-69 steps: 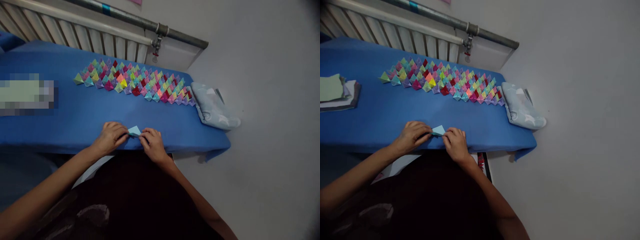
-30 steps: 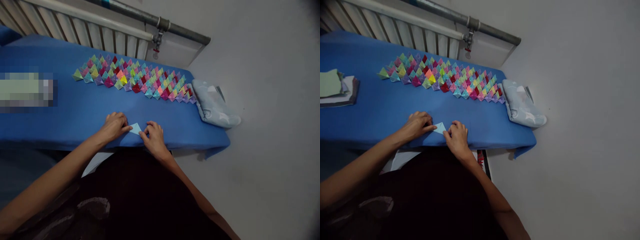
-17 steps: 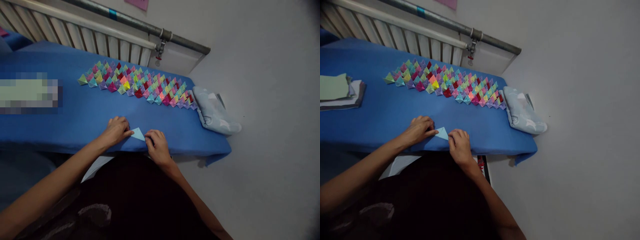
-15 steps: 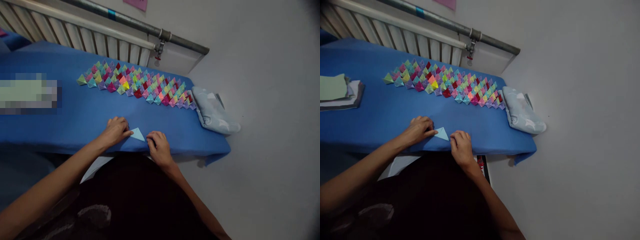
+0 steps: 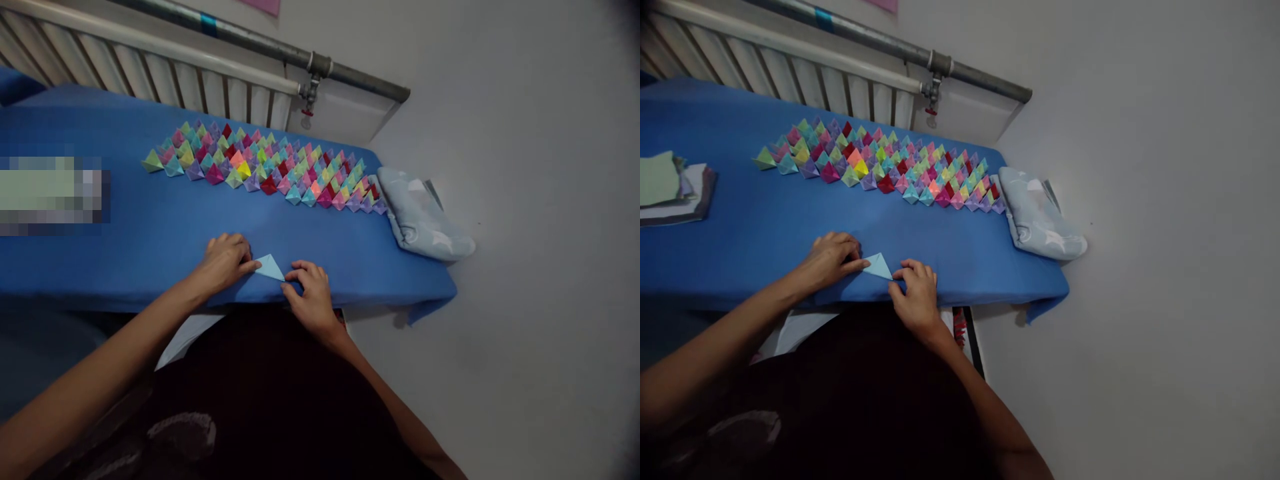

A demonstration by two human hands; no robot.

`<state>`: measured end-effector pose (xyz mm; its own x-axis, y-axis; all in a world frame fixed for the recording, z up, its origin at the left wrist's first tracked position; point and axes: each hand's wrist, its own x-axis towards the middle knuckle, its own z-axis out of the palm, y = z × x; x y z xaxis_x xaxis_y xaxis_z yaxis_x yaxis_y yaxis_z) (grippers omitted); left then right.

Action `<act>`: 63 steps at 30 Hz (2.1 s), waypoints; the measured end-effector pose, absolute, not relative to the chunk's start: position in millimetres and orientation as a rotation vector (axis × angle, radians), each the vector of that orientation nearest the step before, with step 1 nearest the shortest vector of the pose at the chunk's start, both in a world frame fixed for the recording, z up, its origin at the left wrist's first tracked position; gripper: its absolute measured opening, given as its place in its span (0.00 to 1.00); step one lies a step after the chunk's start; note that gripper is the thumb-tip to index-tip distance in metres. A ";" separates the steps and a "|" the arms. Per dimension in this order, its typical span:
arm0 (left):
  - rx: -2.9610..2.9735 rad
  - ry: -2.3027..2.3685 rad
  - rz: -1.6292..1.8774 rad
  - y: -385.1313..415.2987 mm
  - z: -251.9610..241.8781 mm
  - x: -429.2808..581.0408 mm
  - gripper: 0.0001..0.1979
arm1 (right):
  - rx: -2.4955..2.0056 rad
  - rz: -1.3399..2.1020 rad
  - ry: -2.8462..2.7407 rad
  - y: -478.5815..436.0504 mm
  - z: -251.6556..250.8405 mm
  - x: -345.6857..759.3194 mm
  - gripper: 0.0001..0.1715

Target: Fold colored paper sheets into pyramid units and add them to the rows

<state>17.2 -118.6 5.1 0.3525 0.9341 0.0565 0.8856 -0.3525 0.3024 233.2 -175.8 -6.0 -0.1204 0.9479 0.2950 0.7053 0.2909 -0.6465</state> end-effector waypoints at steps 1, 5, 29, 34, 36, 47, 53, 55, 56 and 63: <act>2.389 1.640 0.323 -118.7 5.2 17.4 0.14 | -1.502 0.475 -1.880 -175.6 -4.9 231.8 0.04; 2.380 1.642 0.344 -118.8 5.1 17.6 0.14 | -1.558 0.537 -1.849 -174.1 -0.2 228.3 0.04; 2.352 1.664 0.271 -117.3 3.8 16.6 0.15 | -1.407 0.346 -1.971 -186.2 -9.2 235.9 0.10; 2.361 1.653 0.336 -118.5 3.0 16.3 0.15 | -1.398 0.274 -2.043 -186.8 -11.6 238.5 0.12; 2.368 1.643 0.363 -119.0 2.2 16.1 0.16 | -1.409 0.257 -2.073 -187.1 -11.4 238.8 0.12; 2.337 1.658 0.333 -118.8 5.2 17.4 0.14 | -1.348 0.117 -2.212 -187.9 -17.1 244.1 0.14; 2.357 1.649 0.329 -119.0 5.2 17.5 0.14 | -1.352 0.102 -2.284 -185.8 -6.2 246.8 0.12; 2.352 1.643 0.341 -119.6 5.6 17.9 0.13 | -1.354 0.097 -2.282 -184.3 1.2 241.9 0.12; 2.344 1.650 0.345 -120.0 5.9 18.2 0.13 | -1.333 0.092 -2.284 -183.0 4.2 237.9 0.13; 2.366 1.653 0.372 -120.6 4.5 18.7 0.14 | -1.228 0.132 -2.447 -169.7 3.6 212.8 0.17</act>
<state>18.7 -120.6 4.5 0.3310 0.9406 0.0752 0.8821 -0.3368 0.3294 212.8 -169.7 3.6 -0.5351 0.7871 0.3069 0.7495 0.6099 -0.2575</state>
